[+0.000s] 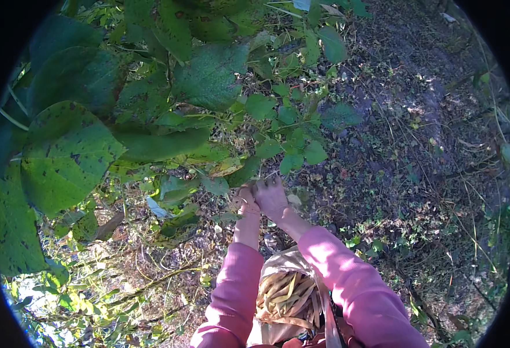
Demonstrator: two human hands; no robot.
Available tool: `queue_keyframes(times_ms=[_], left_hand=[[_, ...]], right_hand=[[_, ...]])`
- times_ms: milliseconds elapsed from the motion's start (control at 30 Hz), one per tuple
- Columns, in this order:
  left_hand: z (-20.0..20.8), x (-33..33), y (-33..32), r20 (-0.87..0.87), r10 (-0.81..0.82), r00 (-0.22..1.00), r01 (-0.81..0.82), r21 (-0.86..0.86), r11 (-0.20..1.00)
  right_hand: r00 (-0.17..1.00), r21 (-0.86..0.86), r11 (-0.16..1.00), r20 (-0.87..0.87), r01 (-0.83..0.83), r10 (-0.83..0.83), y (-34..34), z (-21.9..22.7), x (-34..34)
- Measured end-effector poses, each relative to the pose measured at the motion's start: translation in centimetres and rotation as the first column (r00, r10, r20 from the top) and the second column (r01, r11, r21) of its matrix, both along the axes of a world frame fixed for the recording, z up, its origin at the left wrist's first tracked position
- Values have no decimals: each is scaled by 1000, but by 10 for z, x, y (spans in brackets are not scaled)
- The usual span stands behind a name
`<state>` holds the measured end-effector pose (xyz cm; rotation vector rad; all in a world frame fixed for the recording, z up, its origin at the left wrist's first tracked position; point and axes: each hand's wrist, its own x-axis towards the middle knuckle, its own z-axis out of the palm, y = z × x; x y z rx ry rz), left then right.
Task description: The person harvests broad bean pods from vines in an outdoor field. They reach into the foliage, pluck pods by hand, and place them into a cloth bag carried across the chest. The person moves between plants and continues collecting pods throughout the clip.
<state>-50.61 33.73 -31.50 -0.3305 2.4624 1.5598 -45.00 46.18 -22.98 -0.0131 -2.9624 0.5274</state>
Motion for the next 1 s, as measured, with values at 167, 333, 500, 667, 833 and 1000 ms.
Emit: queue_keyframes(times_ms=[167,333,500,667,833,1000], left_hand=[[33,-7,-9,393,306,867,-474,462,750],[74,17,-9,562,160,812,-414,359,837],[130,105,0,399,-527,750,411,343,845],[178,187,41,73,-944,323,926,-232,299],[199,187,66,6,-930,367,916,-178,361],[191,197,87,-39,-932,361,915,-178,362]], right_hand=[[954,-284,954,-299,-97,8,8,22,39],[798,-965,-18,228,263,-558,83,34,105],[574,-826,-545,519,145,-634,202,40,216],[505,-828,-501,555,253,-662,231,46,289],[467,-761,-234,577,605,-670,198,54,320],[393,-622,-200,679,757,-620,159,45,333]])
